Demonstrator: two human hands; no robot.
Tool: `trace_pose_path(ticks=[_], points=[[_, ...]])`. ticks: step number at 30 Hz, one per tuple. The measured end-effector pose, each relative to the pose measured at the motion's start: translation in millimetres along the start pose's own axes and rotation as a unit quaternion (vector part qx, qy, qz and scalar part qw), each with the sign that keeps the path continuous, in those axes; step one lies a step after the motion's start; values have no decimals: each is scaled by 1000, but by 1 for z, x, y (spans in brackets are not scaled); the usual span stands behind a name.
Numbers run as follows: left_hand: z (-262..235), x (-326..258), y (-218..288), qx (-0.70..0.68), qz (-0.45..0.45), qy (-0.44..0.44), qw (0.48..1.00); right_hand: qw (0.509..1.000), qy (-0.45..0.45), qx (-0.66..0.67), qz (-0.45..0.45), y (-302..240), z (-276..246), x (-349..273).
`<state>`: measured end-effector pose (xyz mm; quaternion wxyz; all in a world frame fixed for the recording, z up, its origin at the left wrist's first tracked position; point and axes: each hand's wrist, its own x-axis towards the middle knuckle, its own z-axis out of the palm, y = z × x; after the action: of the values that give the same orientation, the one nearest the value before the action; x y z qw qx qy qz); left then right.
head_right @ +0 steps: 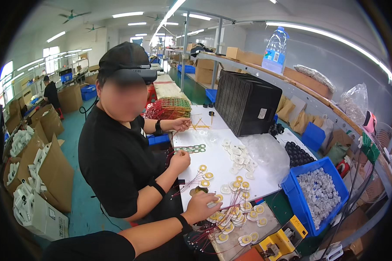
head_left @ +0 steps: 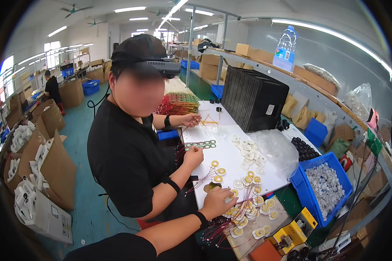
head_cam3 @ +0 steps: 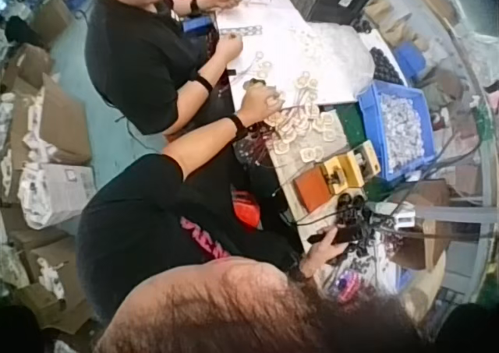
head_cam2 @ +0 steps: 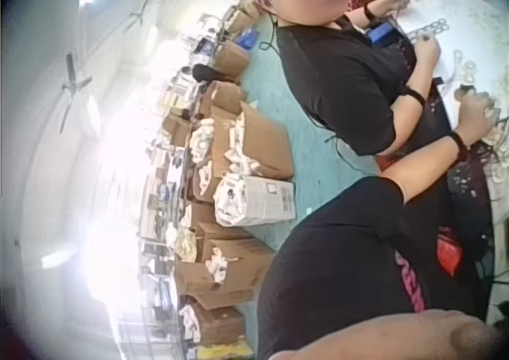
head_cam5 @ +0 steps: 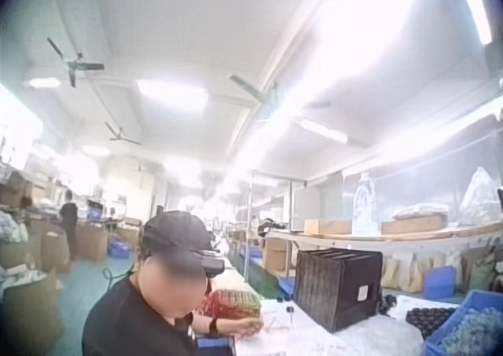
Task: Using a heat gun to apply heat-shrink tubing to wired components on a production line.
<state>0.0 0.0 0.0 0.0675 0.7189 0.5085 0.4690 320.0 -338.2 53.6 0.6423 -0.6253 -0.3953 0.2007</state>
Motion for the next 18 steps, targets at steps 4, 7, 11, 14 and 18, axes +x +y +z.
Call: trace_pose_path(ticks=[4, 7, 11, 14, 18], points=[[-29, -1, 4, -41, 67, 74, 994, 998, -14, 59, -21, -5, 17, -13], [-34, 5, 15, -76, 90, 109, 987, 995, -2, 88, -47, -6, 25, -7], [-65, 18, 37, -132, 76, 144, 978, 994, 28, 48, -97, 35, 27, 8], [-101, 13, 56, -116, 90, 158, 976, 990, 20, 29, -138, 32, 18, 17], [-107, -12, 106, -180, 168, 76, 966, 980, 96, 135, -113, -36, 69, 45]])
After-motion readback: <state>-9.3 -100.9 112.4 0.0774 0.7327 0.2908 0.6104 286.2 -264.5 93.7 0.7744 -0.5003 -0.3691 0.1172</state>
